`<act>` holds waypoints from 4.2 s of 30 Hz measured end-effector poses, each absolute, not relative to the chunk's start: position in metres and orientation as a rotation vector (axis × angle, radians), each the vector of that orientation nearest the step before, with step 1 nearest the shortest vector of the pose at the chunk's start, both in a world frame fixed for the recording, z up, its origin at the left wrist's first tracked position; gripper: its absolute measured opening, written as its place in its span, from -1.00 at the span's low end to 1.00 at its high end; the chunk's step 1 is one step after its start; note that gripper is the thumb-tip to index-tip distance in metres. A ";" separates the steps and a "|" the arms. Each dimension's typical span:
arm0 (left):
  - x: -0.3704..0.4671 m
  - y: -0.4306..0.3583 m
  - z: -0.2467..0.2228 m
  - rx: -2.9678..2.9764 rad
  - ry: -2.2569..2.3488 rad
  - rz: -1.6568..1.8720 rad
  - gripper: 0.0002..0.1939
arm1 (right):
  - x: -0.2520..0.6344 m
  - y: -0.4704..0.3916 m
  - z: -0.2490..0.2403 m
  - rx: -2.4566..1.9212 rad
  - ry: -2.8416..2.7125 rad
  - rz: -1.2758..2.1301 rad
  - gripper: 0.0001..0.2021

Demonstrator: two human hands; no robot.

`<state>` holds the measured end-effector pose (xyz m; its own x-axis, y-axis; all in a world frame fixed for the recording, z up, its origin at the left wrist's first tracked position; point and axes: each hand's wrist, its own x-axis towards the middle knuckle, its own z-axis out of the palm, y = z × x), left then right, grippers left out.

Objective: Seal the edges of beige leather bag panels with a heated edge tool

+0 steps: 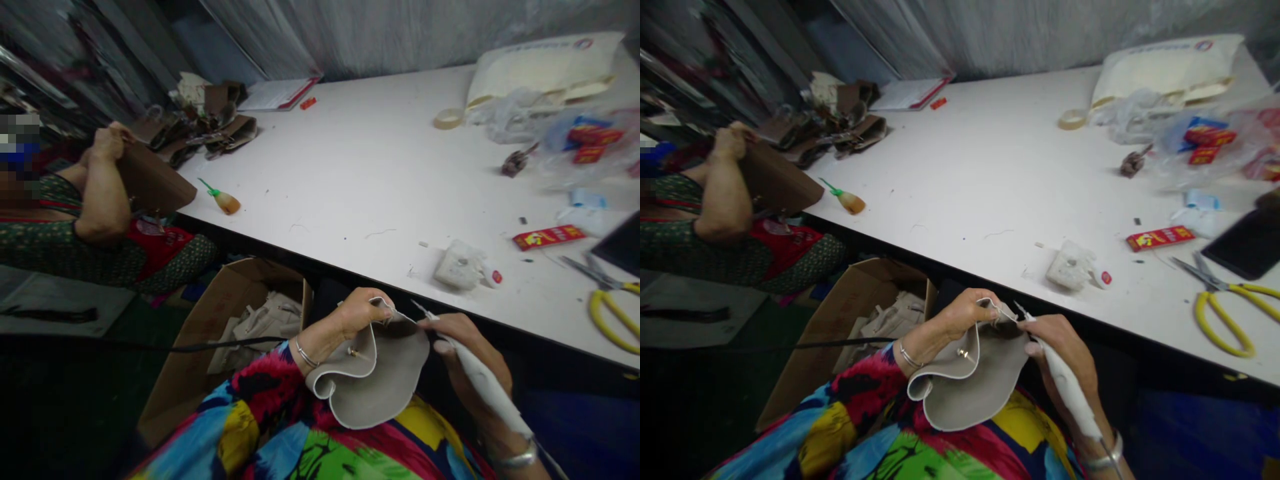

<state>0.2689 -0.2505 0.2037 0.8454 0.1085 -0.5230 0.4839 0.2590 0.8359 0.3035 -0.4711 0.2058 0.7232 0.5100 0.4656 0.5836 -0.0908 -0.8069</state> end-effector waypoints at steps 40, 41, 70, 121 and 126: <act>0.232 -0.252 0.203 1.690 0.316 -0.108 -0.76 | 0.276 -0.433 0.201 -1.951 -0.572 0.149 -0.76; 0.231 -0.252 0.202 1.696 0.315 -0.108 -0.76 | 0.275 -0.434 0.201 -1.951 -0.580 0.161 -0.76; 0.234 -0.254 0.210 1.704 0.359 -0.157 -0.88 | 0.278 -0.435 0.186 -1.978 -0.562 0.055 -0.79; 0.239 -0.253 0.203 1.794 0.336 -0.171 -0.80 | 0.275 -0.434 0.181 -1.944 -0.554 0.065 -0.83; 0.238 -0.254 0.198 1.750 0.377 -0.126 -0.80 | 0.276 -0.435 0.184 -1.971 -0.584 0.076 -0.81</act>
<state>0.2381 -0.2538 0.1980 0.9401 0.1821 -0.2883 0.3186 -0.1682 0.9328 0.2756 -0.4353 0.1844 0.8797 0.4319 0.1990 0.3666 -0.3495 -0.8623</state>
